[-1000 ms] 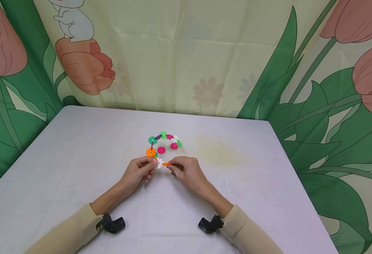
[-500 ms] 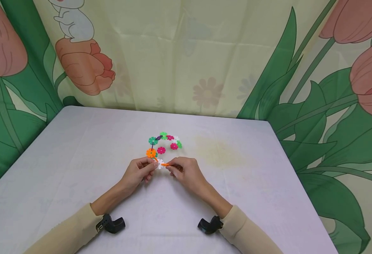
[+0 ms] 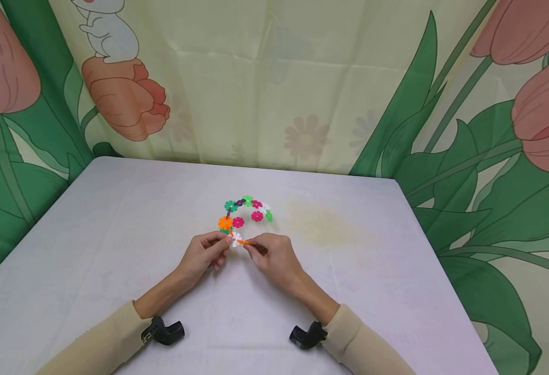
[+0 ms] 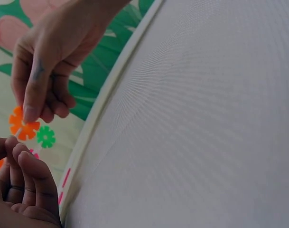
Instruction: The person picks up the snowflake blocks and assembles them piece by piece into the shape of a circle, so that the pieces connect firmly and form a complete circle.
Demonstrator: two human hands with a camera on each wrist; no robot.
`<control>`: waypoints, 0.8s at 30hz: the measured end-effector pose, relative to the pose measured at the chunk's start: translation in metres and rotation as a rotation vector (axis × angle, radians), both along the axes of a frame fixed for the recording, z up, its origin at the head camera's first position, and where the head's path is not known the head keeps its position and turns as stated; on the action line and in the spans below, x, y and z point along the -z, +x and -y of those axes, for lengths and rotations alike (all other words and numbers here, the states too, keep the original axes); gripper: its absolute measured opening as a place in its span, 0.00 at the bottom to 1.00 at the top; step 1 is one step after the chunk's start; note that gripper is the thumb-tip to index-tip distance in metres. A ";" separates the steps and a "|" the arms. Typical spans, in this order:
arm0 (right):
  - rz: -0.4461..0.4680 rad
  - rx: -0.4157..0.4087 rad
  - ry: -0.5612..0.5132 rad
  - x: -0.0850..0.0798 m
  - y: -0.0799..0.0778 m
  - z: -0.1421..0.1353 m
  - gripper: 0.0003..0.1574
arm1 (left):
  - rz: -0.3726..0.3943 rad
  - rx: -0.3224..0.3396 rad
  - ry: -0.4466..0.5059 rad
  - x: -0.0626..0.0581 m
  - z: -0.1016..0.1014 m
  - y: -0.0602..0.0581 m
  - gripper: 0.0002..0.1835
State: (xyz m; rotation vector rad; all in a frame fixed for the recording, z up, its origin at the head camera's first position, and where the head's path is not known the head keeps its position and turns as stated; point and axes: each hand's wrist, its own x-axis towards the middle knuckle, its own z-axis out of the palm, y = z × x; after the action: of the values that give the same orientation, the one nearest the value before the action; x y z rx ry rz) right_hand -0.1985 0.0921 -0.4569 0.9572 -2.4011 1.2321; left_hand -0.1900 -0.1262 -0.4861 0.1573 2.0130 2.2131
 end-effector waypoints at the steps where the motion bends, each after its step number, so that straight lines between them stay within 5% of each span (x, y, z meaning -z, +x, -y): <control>1: -0.019 0.005 0.001 -0.001 0.001 0.001 0.09 | -0.002 0.005 0.001 0.000 0.000 0.000 0.14; 11: 0.001 0.031 -0.005 -0.003 0.004 0.006 0.11 | -0.043 0.046 -0.032 -0.001 0.002 0.003 0.17; 24: 0.437 0.079 0.049 0.000 -0.018 0.025 0.13 | 0.012 -0.129 0.049 -0.007 0.002 0.000 0.15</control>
State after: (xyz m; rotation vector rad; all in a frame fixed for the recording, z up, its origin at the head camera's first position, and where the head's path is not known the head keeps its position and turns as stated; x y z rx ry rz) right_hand -0.2168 0.0675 -0.4571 0.6476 -2.7763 1.4844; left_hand -0.1896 -0.1286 -0.4792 0.0198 2.0180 2.3351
